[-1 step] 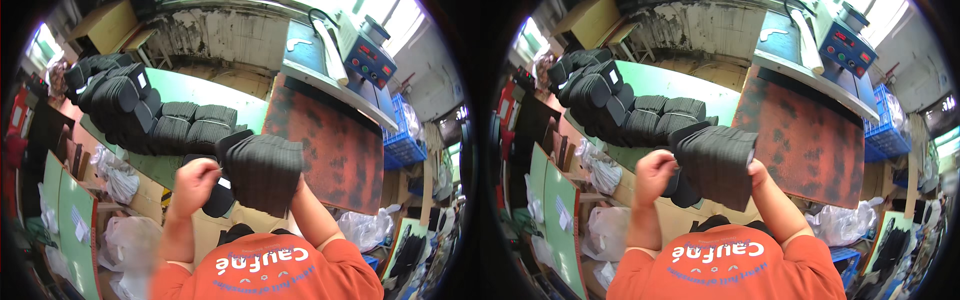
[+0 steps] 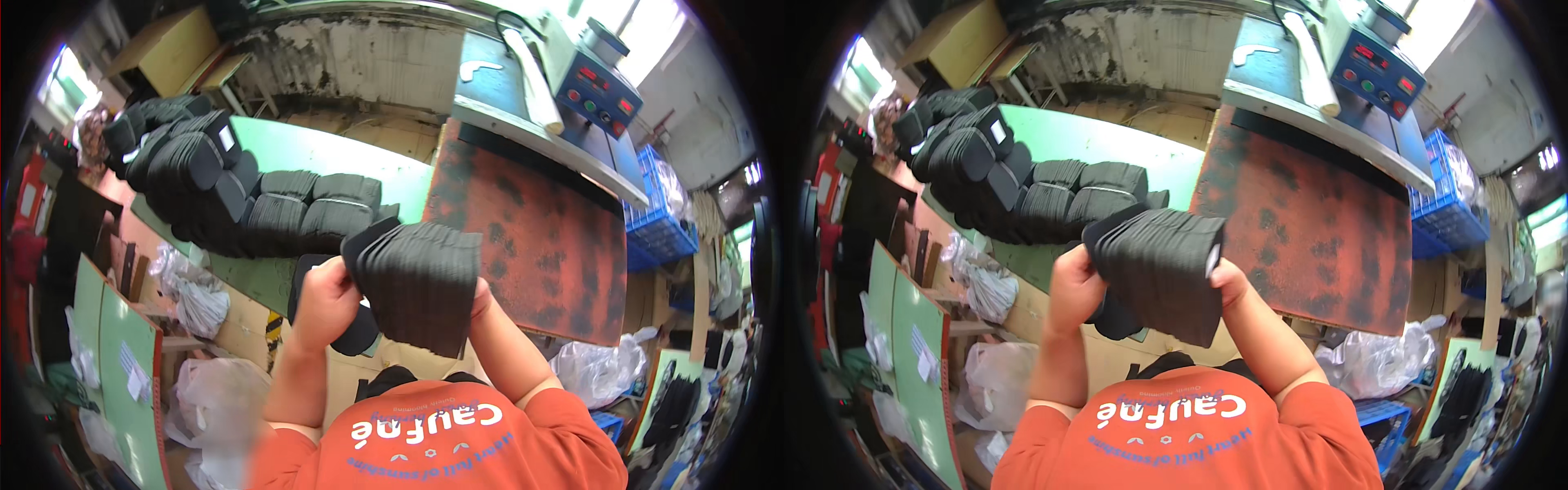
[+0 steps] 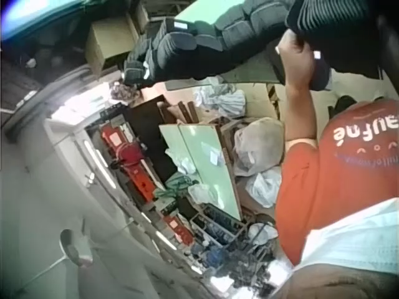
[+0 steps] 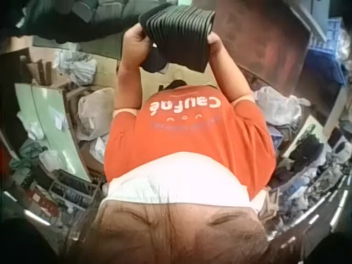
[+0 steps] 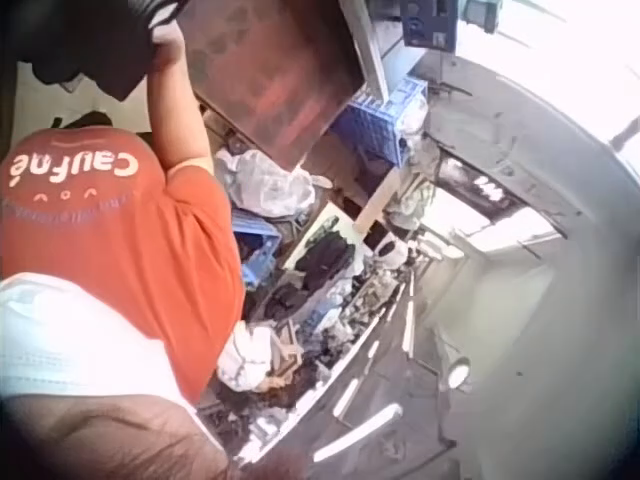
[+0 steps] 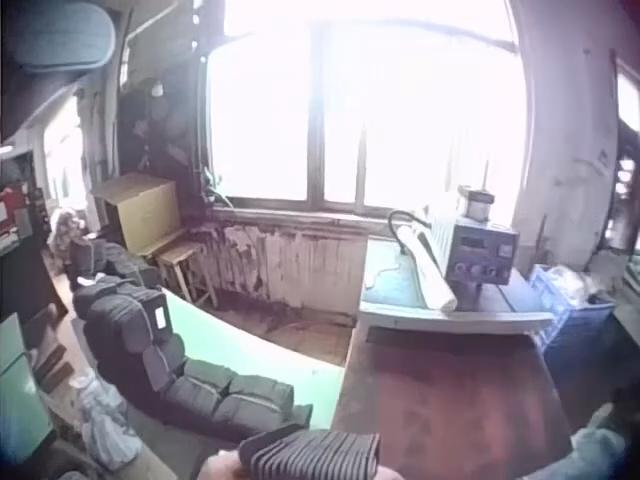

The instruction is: Operating a heat-press machine to apply labels or designs to shoe components and stacking the finished parts.

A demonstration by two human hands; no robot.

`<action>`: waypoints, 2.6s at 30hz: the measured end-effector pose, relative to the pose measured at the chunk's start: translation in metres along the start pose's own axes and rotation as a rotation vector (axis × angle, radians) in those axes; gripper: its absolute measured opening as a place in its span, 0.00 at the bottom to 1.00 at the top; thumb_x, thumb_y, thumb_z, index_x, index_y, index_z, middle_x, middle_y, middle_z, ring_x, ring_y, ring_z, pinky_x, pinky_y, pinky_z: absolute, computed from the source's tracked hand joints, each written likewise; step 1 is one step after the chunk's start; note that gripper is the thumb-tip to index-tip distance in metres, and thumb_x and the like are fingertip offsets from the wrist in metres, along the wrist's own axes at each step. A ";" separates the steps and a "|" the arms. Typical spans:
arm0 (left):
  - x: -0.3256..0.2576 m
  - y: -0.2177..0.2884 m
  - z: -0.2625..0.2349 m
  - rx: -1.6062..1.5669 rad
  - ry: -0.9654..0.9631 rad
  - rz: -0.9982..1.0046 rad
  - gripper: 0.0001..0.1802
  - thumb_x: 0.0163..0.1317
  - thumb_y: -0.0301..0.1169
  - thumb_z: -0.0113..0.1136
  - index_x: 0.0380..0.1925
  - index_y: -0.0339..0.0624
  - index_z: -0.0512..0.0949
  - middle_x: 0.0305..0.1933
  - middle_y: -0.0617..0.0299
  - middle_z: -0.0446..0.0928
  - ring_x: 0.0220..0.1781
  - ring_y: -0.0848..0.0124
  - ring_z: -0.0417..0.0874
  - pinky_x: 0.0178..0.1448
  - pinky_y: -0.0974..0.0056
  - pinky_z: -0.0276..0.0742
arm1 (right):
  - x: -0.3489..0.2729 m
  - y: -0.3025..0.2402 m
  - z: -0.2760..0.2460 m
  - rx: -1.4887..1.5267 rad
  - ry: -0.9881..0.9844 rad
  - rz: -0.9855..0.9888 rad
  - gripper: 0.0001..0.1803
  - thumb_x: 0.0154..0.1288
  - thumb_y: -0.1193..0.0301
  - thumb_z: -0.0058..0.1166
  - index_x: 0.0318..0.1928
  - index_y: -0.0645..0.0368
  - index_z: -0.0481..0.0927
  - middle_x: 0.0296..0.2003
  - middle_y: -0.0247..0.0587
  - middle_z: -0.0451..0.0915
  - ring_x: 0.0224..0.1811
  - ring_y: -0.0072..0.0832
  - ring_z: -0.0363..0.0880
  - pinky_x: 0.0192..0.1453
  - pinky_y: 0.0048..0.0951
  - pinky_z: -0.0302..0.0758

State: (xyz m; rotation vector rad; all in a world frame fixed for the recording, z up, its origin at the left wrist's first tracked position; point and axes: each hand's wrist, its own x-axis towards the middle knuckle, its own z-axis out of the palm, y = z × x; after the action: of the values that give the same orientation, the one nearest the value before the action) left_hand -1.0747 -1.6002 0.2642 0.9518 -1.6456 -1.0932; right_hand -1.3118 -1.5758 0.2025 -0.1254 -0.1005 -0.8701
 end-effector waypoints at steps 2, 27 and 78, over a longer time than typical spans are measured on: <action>0.015 0.010 0.041 -0.582 0.054 -0.170 0.09 0.56 0.19 0.56 0.38 0.32 0.76 0.35 0.62 0.79 0.31 0.75 0.78 0.35 0.69 0.75 | -0.006 -0.004 0.000 -0.366 0.146 -0.095 0.47 0.33 0.68 0.68 0.59 0.67 0.64 0.53 0.47 0.73 0.55 0.39 0.72 0.62 0.40 0.66; -0.002 0.058 0.498 -0.917 -1.321 -0.814 0.17 0.58 0.39 0.60 0.40 0.36 0.76 0.22 0.69 0.66 0.22 0.78 0.64 0.25 0.72 0.60 | -0.503 -0.084 0.083 -1.575 1.039 -0.228 0.57 0.32 0.61 0.70 0.64 0.66 0.53 0.54 0.57 0.70 0.57 0.40 0.70 0.60 0.33 0.66; -0.076 -0.091 -0.064 0.356 0.551 -0.586 0.25 0.61 0.42 0.59 0.47 0.29 0.73 0.43 0.57 0.77 0.45 0.72 0.76 0.50 0.67 0.72 | 0.053 0.077 -0.018 -1.294 0.608 0.021 0.36 0.55 0.71 0.58 0.62 0.65 0.57 0.51 0.53 0.71 0.49 0.30 0.74 0.53 0.29 0.72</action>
State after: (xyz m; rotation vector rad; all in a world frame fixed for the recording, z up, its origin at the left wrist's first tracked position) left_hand -0.9823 -1.5736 0.1705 1.8618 -1.1369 -0.7914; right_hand -1.2176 -1.5692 0.1872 -1.0504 1.0514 -0.8025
